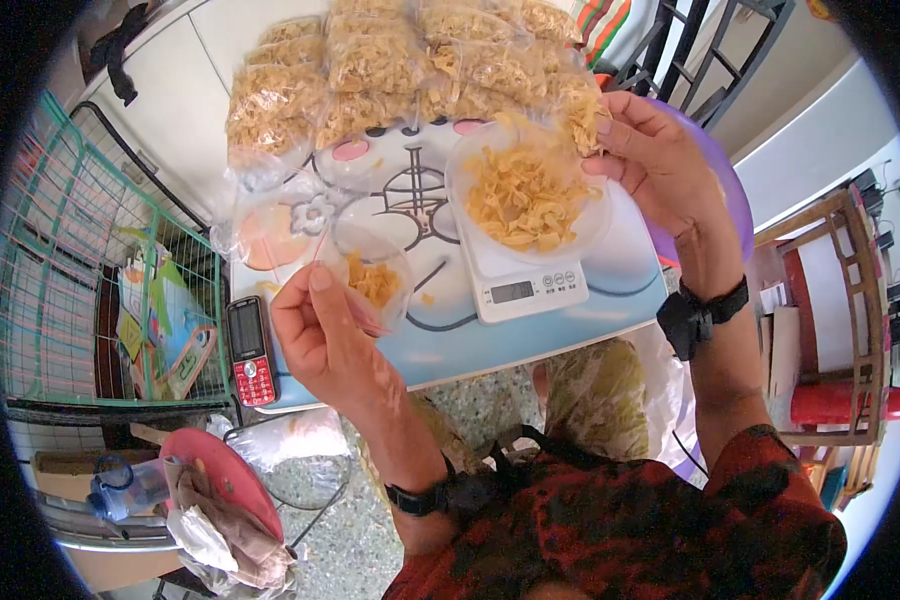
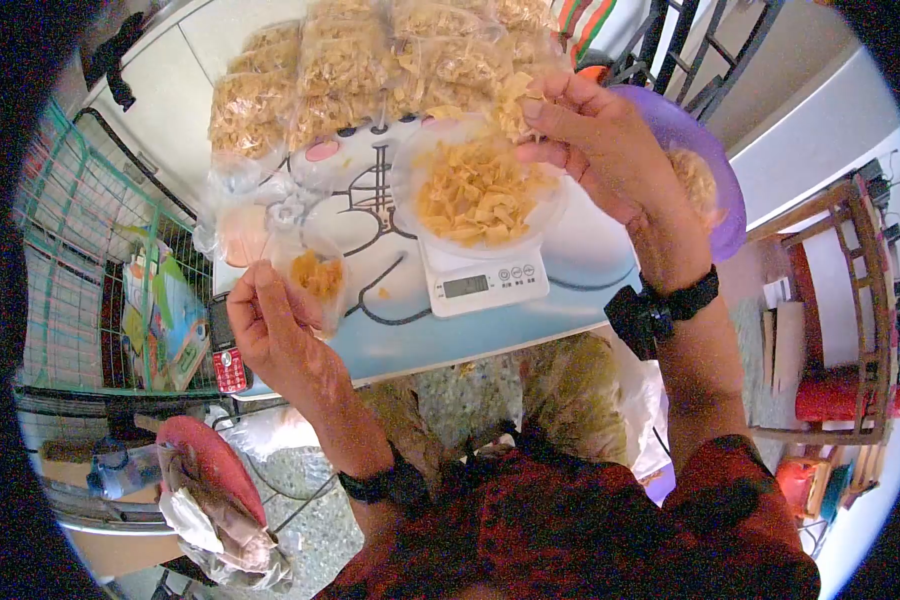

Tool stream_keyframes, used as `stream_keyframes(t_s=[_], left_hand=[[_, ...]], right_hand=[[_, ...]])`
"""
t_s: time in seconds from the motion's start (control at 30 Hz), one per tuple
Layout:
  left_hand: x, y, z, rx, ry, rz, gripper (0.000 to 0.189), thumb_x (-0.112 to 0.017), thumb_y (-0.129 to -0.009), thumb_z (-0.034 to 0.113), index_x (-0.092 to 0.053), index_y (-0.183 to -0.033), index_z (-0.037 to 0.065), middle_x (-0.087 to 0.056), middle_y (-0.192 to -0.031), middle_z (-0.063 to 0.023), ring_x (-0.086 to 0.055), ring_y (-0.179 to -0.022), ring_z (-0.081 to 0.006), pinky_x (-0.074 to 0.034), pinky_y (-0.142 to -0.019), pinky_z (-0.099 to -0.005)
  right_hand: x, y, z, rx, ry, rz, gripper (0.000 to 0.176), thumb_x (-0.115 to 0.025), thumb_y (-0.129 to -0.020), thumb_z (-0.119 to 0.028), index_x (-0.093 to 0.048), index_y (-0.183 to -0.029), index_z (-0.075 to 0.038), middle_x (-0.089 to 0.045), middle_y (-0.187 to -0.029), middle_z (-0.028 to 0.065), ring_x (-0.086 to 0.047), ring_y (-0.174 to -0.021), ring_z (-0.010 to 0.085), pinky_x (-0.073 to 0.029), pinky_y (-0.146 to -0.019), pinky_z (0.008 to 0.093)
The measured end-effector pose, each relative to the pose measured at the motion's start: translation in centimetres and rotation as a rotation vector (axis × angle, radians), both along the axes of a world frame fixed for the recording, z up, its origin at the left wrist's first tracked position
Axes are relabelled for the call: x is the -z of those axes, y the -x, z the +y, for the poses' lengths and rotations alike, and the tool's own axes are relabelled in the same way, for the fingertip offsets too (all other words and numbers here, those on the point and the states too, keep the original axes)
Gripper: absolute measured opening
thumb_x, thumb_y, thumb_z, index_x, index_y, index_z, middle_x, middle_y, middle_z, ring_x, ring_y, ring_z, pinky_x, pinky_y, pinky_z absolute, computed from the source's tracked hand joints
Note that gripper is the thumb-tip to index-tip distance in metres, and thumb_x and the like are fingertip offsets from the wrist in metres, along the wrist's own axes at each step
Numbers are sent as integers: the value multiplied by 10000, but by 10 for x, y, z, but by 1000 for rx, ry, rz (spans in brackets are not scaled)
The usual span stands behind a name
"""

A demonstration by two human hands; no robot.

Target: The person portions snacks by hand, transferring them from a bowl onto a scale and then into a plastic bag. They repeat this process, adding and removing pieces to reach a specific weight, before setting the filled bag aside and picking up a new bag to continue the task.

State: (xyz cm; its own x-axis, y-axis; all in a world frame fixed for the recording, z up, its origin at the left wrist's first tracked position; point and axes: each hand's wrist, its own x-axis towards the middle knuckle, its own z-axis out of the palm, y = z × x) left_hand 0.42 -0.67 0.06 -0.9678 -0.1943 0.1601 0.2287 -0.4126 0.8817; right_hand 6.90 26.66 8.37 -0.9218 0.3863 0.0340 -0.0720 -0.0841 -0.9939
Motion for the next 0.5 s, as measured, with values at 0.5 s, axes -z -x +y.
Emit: stream_keyframes(t_s=[0.5], left_hand=[[-1,0,2,-10,4,-25,117,-606,-958,175,-585,-963,60,-488,-676,49,-400,-558,-13,-289,-460,-182]], right_hand=[[7,-1,7,-115,412,95,256,-571,-922,-35,-539,-1173,0,-618,-1112,53,-635,-998,153,-545,-950,351]])
